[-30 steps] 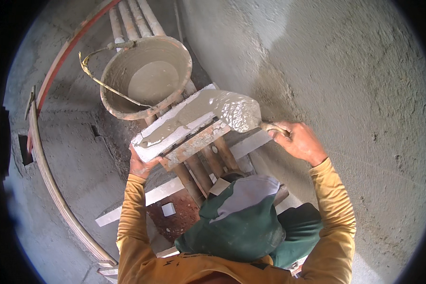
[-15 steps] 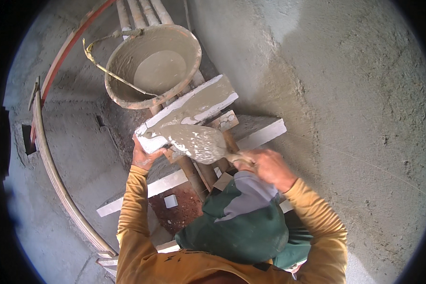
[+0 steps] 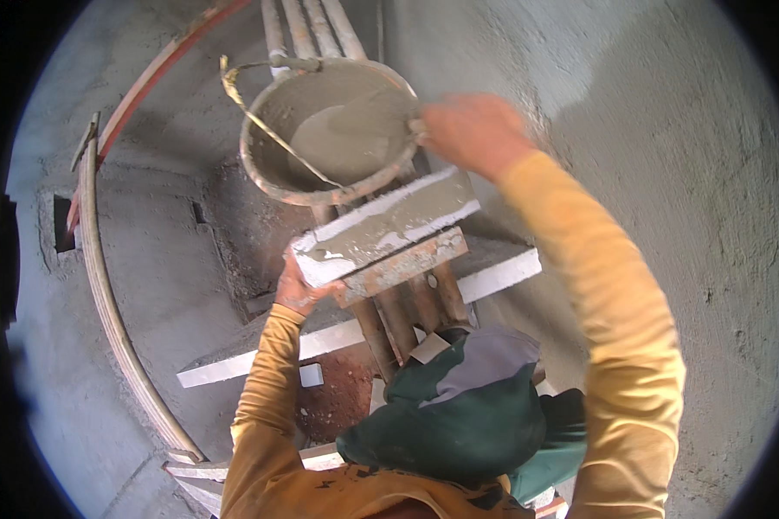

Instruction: The person applies mortar to white rectangular tiles using a trowel and places them against a wall. They tap the tiles with a hammer to adjust alignment and use a string line as a guide. The person works on a bamboo scaffold in a construction setting.

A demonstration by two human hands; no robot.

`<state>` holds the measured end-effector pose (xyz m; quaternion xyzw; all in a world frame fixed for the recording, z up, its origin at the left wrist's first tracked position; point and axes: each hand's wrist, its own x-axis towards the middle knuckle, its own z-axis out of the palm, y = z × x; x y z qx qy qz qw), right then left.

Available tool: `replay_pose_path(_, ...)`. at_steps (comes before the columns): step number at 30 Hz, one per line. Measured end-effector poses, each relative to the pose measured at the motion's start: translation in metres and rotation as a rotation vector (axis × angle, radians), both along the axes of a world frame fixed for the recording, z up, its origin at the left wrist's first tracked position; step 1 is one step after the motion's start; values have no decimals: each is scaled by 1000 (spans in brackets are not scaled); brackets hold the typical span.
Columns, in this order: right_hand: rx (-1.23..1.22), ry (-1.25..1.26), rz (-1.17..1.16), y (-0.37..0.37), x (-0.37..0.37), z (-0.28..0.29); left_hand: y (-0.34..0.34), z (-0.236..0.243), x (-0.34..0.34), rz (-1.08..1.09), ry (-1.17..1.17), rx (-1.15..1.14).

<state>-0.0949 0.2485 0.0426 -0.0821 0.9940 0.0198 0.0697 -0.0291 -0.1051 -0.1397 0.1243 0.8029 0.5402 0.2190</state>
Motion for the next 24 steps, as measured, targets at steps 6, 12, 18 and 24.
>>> replay_pose_path(6, -5, -308, -114, -88, -60, -48, 0, -3, 0, -10, 25, -26)
replay_pose_path(12, -527, -726, -201, -44, -76, -28, -1, 3, 2, -35, 33, -103)
replay_pose_path(18, -895, -628, -524, 13, -38, -10, 1, 7, -1, -41, 24, -107)
replay_pose_path(24, -932, -438, -612, 63, 32, 24, 0, 11, 0, -13, 78, -110)
